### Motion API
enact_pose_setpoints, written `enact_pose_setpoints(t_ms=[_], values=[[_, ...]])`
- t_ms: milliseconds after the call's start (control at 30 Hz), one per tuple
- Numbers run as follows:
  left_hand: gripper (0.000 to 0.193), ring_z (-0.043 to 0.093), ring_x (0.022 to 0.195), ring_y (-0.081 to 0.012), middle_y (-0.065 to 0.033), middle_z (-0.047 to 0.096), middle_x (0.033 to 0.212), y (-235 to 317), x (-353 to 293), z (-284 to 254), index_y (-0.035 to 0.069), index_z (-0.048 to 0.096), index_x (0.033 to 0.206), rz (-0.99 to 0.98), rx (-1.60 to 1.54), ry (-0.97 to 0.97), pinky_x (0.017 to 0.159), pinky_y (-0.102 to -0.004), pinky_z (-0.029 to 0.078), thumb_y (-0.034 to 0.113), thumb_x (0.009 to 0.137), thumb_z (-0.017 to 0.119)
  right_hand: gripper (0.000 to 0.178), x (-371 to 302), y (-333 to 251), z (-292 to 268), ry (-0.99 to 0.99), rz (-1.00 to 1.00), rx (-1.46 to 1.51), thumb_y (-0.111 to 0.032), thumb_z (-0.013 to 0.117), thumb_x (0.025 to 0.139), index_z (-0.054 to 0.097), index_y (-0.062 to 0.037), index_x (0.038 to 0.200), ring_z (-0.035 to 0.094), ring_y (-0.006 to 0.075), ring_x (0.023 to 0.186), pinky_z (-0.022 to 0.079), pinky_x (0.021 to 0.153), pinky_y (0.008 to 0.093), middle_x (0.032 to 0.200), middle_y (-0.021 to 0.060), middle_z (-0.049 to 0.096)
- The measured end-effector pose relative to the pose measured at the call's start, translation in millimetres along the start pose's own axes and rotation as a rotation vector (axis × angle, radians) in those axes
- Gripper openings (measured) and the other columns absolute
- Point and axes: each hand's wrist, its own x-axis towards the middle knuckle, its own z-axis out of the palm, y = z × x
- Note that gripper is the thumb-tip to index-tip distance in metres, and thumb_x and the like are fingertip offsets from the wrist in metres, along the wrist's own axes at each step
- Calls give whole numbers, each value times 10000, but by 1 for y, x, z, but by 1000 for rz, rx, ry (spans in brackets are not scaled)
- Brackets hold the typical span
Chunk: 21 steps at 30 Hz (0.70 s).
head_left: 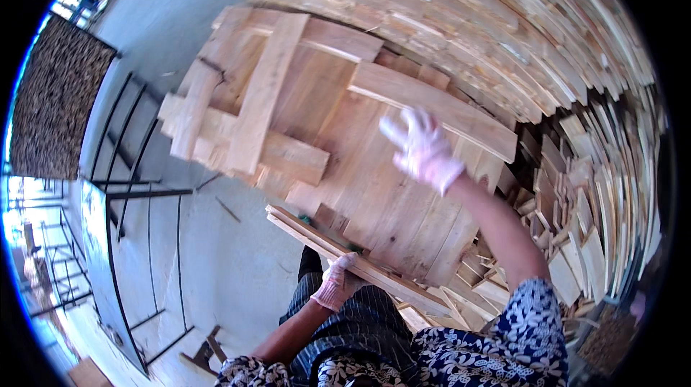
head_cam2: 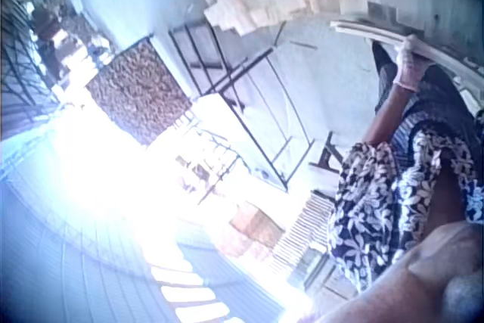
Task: The person repeatedly picks up wooden planks from a large pile and stacks them onto a metal rack. They handle the planks by hand, arranging them in layers to build a neat stack. The person also moves the metal rack to a new position and continues stacking.
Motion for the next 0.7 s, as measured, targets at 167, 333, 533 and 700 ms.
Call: enact_pose_setpoints(t_ms=[167, 333, 533, 700], values=[[401, 580, 1233, -258, -114, 640, 1279, -19, -41, 4, 33, 584, 1290, 223, 536, -399, 1085, -428, 465, 133, 906, 647, 1069, -106, -124, 17, -837, -10, 1010, -662, 670, 789, 233, -116, 1598, 326, 410, 1448, 257, 1208, 433, 1552, 262, 346], [527, 662, 1073, -234, -116, 660, 1188, -21, -53, 27, 57, 567, 1309, 827, 1316, -448, 912, -349, 552, 163, 847, 798, 1249, -133, -124, -12, -674, 101, 1214, -555, 807, 695, 96, -95, 1613, 372, 423, 1411, 343, 1169, 416, 1528, 275, 314], [588, 598, 1055, -186, -68, 612, 1216, -21, -45, 99, 94, 575, 1274, -41, 504, -461, 945, -362, 498, 600, 977, 534, 1298, -153, -106, -42, -409, 198, 886, -270, 873, 617, 49, -196, 1618, 507, 475, 1237, 474, 1045, 455, 1321, 312, 435], [645, 602, 1068, -205, -100, 614, 1153, 11, -22, 104, 73, 472, 1390, 316, 1133, -551, 884, -338, 522, 502, 944, 653, 1222, -152, -76, -8, -207, 278, 559, -351, 895, 646, 153, -220, 1607, 522, 463, 1205, 483, 1030, 458, 1376, 270, 404]])
